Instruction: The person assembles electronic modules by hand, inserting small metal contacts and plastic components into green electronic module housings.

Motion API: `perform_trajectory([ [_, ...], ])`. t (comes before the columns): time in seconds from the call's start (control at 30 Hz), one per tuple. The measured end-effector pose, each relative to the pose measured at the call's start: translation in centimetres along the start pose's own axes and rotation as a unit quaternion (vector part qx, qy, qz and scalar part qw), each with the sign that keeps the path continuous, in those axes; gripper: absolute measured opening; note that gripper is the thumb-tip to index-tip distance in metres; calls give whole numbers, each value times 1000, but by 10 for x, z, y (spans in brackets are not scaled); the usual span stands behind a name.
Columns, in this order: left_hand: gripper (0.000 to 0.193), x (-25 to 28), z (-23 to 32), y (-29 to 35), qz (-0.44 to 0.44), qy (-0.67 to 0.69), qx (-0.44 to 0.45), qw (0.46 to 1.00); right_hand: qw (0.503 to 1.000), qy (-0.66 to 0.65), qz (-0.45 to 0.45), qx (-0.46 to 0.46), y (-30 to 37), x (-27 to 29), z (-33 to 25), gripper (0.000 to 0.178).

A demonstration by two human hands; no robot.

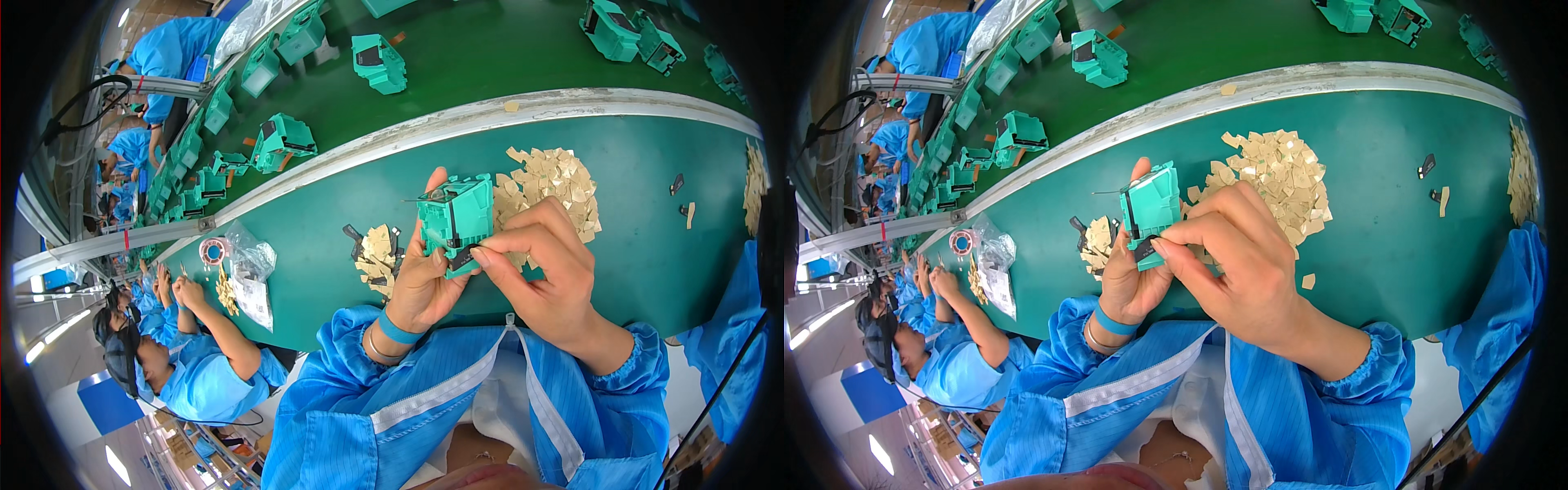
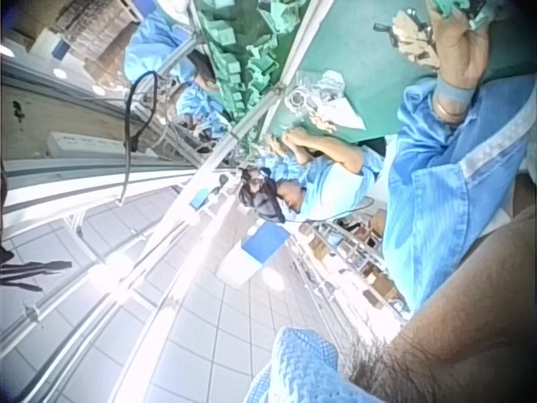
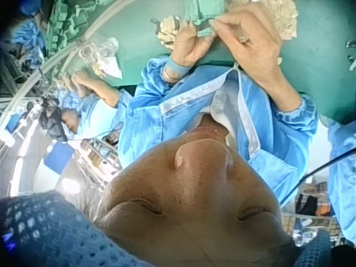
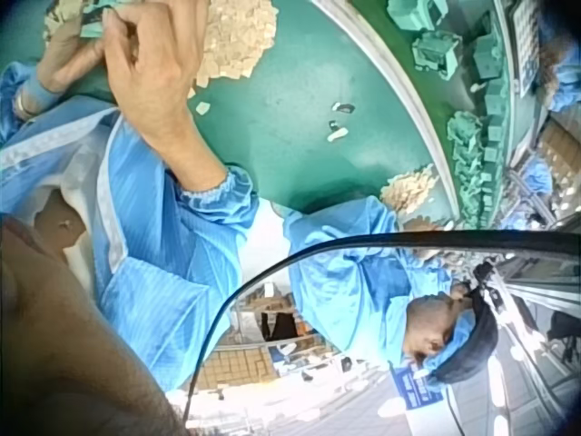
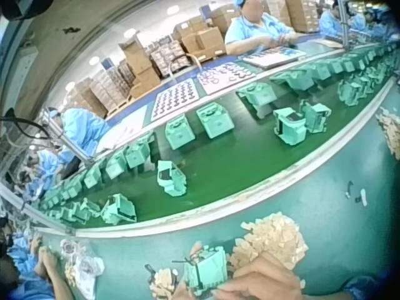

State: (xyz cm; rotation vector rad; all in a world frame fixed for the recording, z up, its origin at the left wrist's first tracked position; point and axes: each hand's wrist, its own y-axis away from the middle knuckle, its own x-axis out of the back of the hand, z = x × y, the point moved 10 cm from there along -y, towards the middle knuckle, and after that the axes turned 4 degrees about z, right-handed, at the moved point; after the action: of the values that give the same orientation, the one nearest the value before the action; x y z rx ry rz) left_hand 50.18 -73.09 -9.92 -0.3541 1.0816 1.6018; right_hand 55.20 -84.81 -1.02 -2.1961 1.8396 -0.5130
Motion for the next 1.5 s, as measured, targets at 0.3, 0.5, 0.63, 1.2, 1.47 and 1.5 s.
perform_trajectory([
  [0.3, 92, -1, -7, -4, -28, 36, 12, 999, 1000, 1, -2, -11, -1, 5, 5, 17],
  [0.5, 93, -5, -5, -6, -28, 24, 5, 999, 1000, 0, -10, -19, -2, 7, 8, 21],
  [0.63, 97, -5, -2, -5, -5, 32, -3, 999, 982, -24, 27, -183, -3, 18, 33, 27],
  [1.2, 96, -10, -14, -10, -19, 20, -3, 1000, 864, -331, -80, -371, 31, -25, 66, 17],
  [1.47, 93, -8, -16, -14, 20, -3, -15, 1000, 874, -316, -115, -351, 39, -25, 78, 18],
  [1.5, 92, -10, -14, -15, 1, 7, -17, 1000, 838, -371, -93, -389, 43, -26, 86, 19],
])
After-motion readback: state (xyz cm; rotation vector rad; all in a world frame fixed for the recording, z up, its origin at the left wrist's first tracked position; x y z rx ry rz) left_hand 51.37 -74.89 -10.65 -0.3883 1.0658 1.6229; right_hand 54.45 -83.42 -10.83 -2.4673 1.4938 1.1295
